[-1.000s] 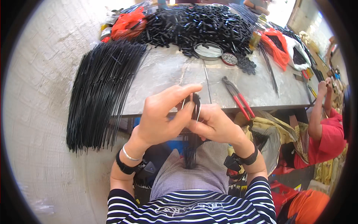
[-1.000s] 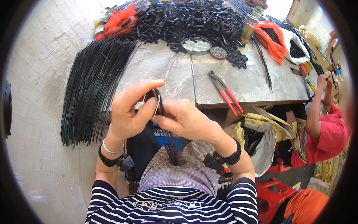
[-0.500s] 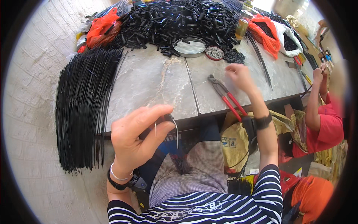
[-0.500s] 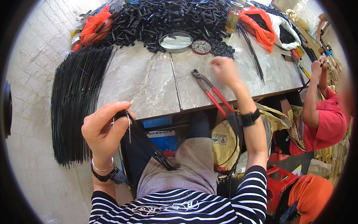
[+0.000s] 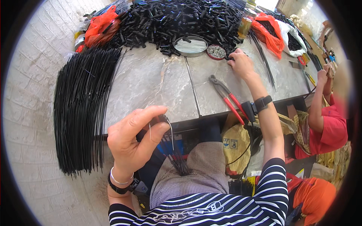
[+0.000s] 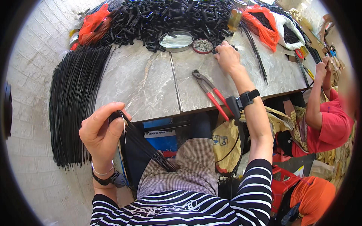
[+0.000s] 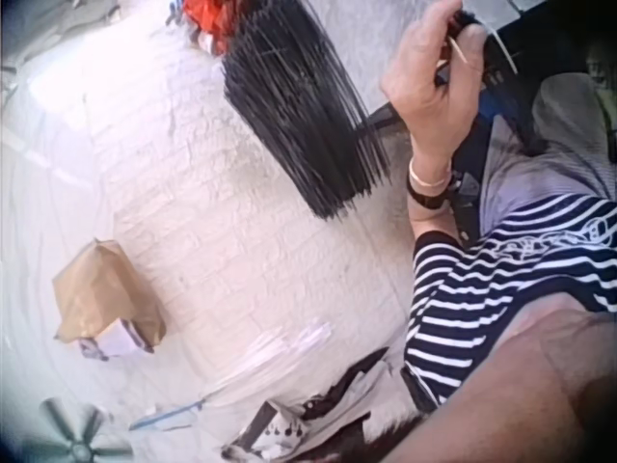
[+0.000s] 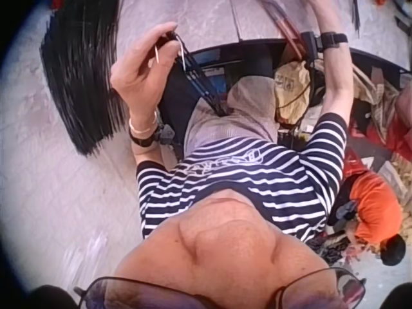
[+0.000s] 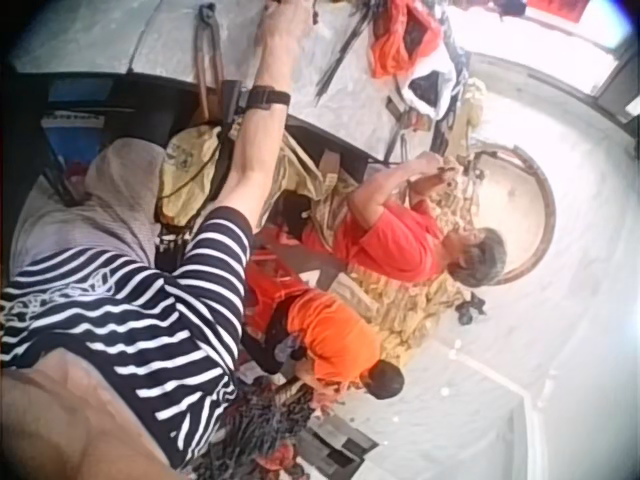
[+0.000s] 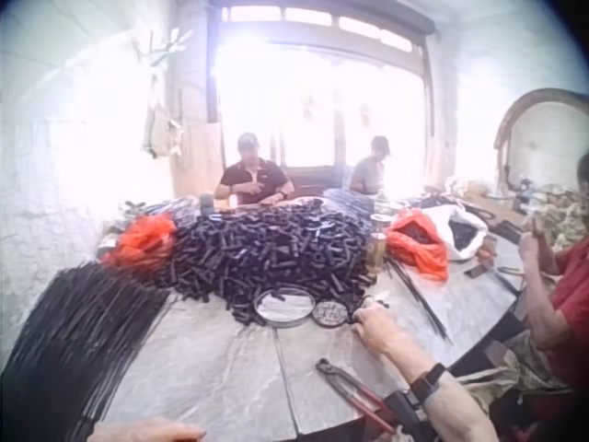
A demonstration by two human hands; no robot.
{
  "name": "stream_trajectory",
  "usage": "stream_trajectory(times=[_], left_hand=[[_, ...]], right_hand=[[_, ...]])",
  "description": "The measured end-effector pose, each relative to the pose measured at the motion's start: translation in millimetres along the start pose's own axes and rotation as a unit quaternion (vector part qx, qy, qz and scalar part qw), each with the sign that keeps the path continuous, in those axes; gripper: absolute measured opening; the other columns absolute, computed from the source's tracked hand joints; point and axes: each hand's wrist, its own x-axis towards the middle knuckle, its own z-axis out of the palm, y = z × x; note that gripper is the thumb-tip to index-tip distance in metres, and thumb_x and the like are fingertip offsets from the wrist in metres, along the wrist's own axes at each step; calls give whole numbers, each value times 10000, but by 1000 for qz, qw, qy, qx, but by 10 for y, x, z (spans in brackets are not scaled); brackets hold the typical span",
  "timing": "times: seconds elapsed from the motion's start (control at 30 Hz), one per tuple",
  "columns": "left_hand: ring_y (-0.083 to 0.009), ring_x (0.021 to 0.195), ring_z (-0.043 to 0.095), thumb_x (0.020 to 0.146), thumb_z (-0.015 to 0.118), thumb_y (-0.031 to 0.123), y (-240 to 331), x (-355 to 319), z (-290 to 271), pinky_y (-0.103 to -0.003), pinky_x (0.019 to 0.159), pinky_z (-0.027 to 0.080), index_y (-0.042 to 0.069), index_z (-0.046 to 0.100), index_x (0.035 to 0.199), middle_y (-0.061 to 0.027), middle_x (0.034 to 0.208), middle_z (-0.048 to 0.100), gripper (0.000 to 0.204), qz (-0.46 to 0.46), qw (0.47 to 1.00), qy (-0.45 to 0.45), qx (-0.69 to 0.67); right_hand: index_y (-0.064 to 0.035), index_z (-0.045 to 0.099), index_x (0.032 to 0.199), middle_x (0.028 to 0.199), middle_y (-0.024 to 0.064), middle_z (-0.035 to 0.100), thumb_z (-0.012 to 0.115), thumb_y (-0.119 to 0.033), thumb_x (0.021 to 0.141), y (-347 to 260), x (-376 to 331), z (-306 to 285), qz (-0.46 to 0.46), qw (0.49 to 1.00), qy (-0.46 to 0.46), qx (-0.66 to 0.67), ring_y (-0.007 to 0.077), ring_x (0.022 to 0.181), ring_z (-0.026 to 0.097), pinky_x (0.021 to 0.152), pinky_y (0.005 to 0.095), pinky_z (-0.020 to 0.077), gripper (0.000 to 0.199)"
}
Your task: Assembling components for umbrellas at a factory workstation, including threading wires through ribs and capping them.
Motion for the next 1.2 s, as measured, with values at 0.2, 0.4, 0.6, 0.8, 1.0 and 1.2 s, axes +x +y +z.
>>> stream_trajectory(times=[0.2,0.4,0.6,0.8,1.0,1.2], left_hand=[[-98,574,558,764,723,5,49,-57,-34,-204,507,406,-8,660,1029,-74,730,637,273,-5,1000,21,-1],[-78,583,540,761,732,13,21,-88,-38,-191,504,391,-14,665,1030,-61,738,637,279,16,999,39,-17],[-64,562,504,758,739,23,71,-102,-28,-182,497,369,-17,668,1028,-56,740,635,282,21,999,48,-14],[-54,545,476,758,737,29,96,-120,-20,-176,494,363,-8,670,1032,-47,739,633,285,26,998,56,-7],[-56,544,488,741,728,-7,196,-155,-27,-183,494,384,19,687,1015,-57,797,662,278,2,998,56,-20],[-46,641,573,798,705,17,279,-68,23,-168,574,453,-3,682,1022,-37,826,668,226,33,999,15,-7]], right_hand=[[-16,686,992,860,141,669,705,-190,770,-54,-280,-50,-5,968,43,249,261,798,656,724,348,513,282],[10,686,955,823,128,668,707,-175,766,25,-751,46,20,968,86,235,185,758,637,701,319,497,264],[-25,686,1018,851,98,635,670,-119,780,223,-754,79,55,951,33,302,175,761,605,725,304,484,257],[-39,667,1070,908,122,630,589,-55,814,105,-745,-137,-14,962,17,273,226,806,612,756,322,483,268],[-27,664,1048,947,154,630,627,-78,807,153,-722,14,-79,984,15,161,269,842,623,764,343,486,249],[14,665,1012,910,78,638,654,-116,833,-551,-1019,-866,-64,917,9,394,139,784,604,692,261,474,221]])
